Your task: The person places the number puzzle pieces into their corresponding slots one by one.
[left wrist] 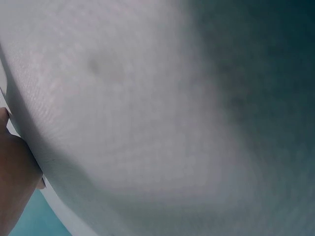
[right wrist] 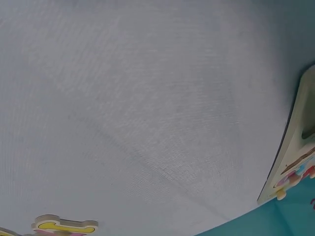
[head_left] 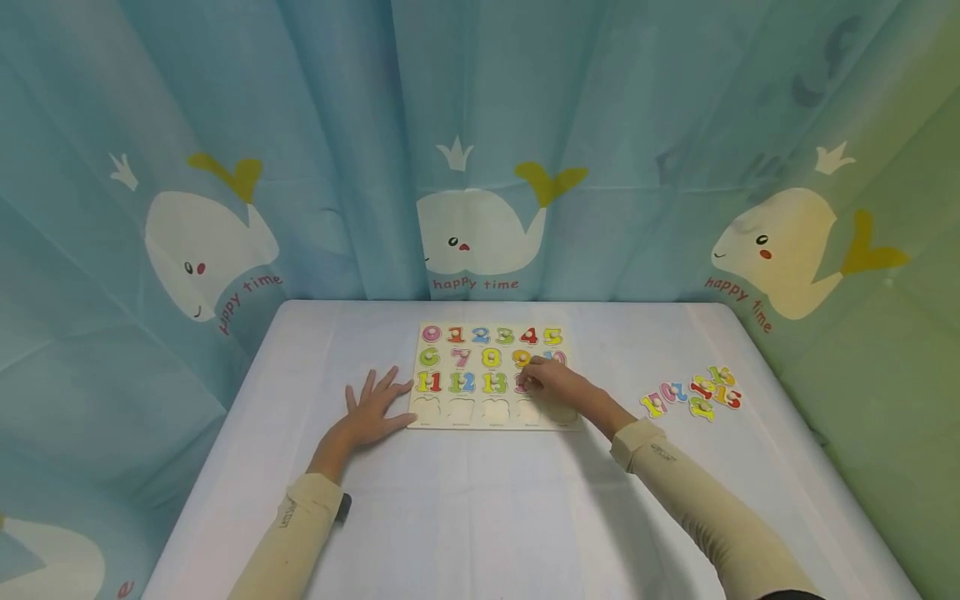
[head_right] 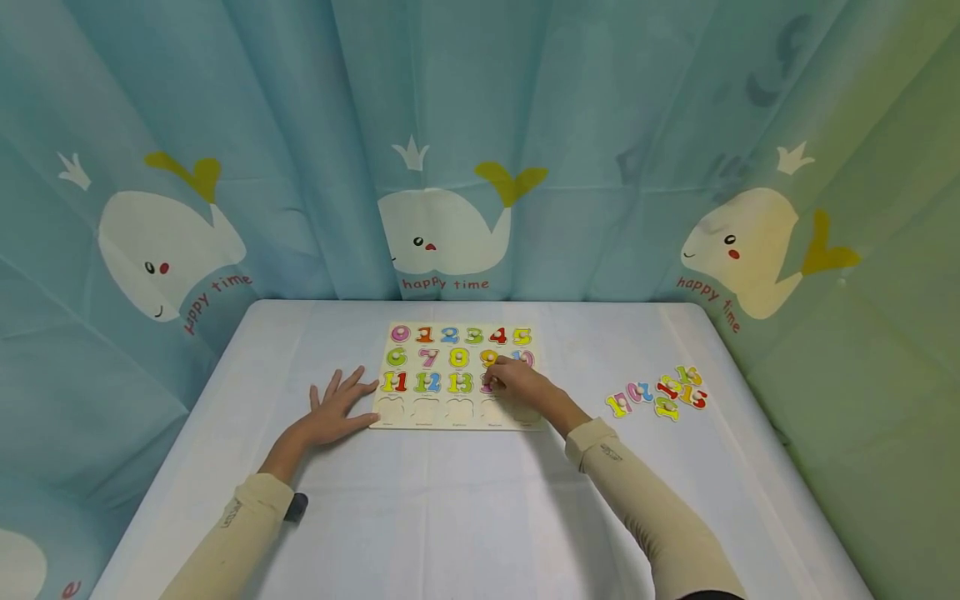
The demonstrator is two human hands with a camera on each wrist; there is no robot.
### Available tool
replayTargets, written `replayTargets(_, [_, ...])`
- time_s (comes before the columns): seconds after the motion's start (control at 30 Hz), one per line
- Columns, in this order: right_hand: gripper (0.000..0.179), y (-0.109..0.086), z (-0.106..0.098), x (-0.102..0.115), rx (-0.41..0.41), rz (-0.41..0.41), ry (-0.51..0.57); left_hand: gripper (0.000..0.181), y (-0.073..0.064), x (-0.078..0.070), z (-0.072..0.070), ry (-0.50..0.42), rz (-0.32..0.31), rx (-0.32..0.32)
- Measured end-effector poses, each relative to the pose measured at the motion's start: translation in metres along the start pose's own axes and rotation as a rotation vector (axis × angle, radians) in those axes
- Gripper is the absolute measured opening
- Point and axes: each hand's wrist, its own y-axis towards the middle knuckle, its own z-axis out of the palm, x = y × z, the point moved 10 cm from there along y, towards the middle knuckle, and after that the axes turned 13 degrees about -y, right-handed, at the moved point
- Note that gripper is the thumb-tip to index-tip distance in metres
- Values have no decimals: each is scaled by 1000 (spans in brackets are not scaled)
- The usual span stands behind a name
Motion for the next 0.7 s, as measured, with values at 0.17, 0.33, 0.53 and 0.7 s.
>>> replayTargets(0.17, [12, -2, -7, 10, -81, -90, -107, 66, -1, -1, -1, -9, 9, -2])
replayTargets(0.33, [12, -5, -5, 11, -92, -104, -113, 64, -4, -1, 1, -27, 9, 2])
replayTargets(0.53, [23, -14, -7, -9, -125, -30, 31, 65, -3, 0, 2, -16, 3, 8])
replayTargets(0.7, [26, -29, -13, -42, -175, 77, 27, 64, 0, -1, 0, -21, 12, 1])
